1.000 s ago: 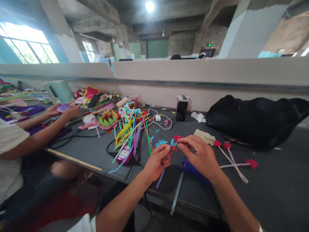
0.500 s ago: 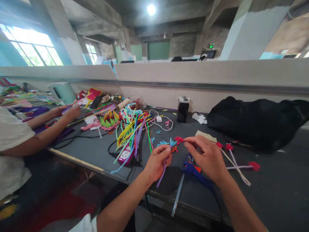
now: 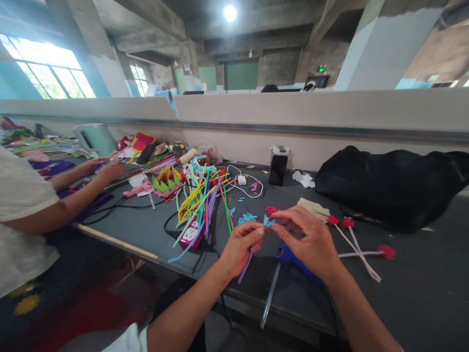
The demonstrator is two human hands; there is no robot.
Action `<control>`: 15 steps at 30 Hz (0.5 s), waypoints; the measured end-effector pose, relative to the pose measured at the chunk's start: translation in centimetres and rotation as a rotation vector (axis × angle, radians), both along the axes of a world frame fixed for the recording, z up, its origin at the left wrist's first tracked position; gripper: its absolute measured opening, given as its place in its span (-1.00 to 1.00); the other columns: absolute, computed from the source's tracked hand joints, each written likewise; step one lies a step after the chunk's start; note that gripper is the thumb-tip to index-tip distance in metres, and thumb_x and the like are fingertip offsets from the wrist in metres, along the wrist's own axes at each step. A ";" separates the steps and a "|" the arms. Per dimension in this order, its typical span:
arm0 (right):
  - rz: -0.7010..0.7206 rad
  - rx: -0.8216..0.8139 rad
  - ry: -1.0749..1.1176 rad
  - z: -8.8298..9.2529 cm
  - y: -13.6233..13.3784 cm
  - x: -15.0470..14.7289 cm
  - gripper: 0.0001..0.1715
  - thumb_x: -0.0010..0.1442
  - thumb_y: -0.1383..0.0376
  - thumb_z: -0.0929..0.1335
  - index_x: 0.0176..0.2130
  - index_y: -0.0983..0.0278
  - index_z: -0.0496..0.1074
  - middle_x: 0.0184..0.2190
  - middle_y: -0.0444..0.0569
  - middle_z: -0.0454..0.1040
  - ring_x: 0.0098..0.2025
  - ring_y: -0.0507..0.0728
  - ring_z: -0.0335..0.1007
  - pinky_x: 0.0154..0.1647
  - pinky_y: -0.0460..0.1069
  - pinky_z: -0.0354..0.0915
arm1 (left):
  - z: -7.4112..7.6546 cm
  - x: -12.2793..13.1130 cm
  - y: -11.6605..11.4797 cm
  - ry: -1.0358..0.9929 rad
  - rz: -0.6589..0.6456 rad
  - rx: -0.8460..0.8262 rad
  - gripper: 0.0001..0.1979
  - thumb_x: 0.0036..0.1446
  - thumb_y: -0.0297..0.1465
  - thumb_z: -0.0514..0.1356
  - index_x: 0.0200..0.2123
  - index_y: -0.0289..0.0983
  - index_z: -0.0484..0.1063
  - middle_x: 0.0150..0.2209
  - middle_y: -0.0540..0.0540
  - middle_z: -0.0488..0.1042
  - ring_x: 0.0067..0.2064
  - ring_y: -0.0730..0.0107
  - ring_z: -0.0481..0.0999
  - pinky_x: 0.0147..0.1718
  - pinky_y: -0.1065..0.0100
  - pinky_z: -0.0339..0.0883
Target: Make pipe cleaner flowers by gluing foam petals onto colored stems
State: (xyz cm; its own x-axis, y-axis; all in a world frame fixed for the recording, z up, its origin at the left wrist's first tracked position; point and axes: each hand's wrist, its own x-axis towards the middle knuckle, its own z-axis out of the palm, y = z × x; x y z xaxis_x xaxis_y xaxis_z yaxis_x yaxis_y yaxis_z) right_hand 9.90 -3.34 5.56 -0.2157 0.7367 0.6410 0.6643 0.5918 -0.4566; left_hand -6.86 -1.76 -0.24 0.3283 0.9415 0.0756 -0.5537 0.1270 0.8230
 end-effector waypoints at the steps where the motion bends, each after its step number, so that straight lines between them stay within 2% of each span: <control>1: 0.000 0.010 0.006 0.1 -0.1 0.1 -0.82 0.20 0.21 0.35 -0.18 0.19 0.48 -0.37 -0.10 0.44 -0.31 0.06 0.37 -0.29 -0.05 0.26 | 0.0 0.0 0.0 -0.008 -0.005 -0.005 -0.85 -0.02 -0.36 0.34 -0.38 -0.33 0.52 -0.62 0.07 0.26 -0.61 0.65 0.13 -0.59 0.47 -0.08; 6: -0.082 0.034 0.120 0.5 -0.3 0.5 -0.87 0.20 0.26 0.35 -0.21 0.18 0.48 -0.38 -0.15 0.44 -0.44 0.00 0.30 -0.39 -0.09 0.22 | 0.3 -0.1 0.1 -0.077 -0.016 -0.057 -0.86 -0.01 -0.38 0.32 -0.39 -0.32 0.46 -0.58 0.05 0.30 -0.62 0.65 0.12 -0.64 0.49 -0.11; 10: -0.189 0.005 0.205 -0.6 0.8 1.0 -0.86 0.22 0.25 0.32 -0.26 0.19 0.48 -0.39 -0.16 0.47 -0.48 0.00 0.28 -0.41 -0.09 0.21 | 0.8 -1.1 0.8 -0.093 0.009 -0.046 -0.87 0.04 -0.39 0.28 -0.36 -0.32 0.43 -0.58 0.08 0.24 -0.63 0.67 0.09 -0.67 0.52 -0.16; 13: -0.134 -0.137 0.153 -2.4 1.9 0.6 -0.83 0.23 0.25 0.29 -0.26 0.20 0.48 -0.35 -0.13 0.50 -0.42 0.03 0.36 -0.37 -0.07 0.25 | 1.2 -2.3 1.6 -0.116 0.077 -0.024 -0.87 0.06 -0.39 0.27 -0.35 -0.31 0.41 -0.62 0.13 0.18 -0.66 0.69 0.06 -0.68 0.54 -0.14; 15: -0.058 -0.230 0.015 -3.7 2.4 -0.2 -0.81 0.23 0.28 0.27 -0.26 0.21 0.48 -0.31 -0.09 0.52 -0.31 0.08 0.41 -0.27 -0.05 0.29 | 1.5 -3.0 2.0 -0.136 0.110 -0.017 -0.86 0.05 -0.38 0.28 -0.36 -0.31 0.40 -0.62 0.13 0.18 -0.68 0.70 0.06 -0.69 0.55 -0.11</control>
State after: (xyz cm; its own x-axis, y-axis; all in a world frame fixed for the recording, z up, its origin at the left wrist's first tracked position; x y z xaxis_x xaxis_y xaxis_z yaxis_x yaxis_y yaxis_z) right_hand 9.70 -0.95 1.90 -0.1603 0.8747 0.4575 0.6860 0.4319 -0.5855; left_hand -9.90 0.19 1.25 0.2112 0.9727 0.0965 -0.6713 0.0726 0.7376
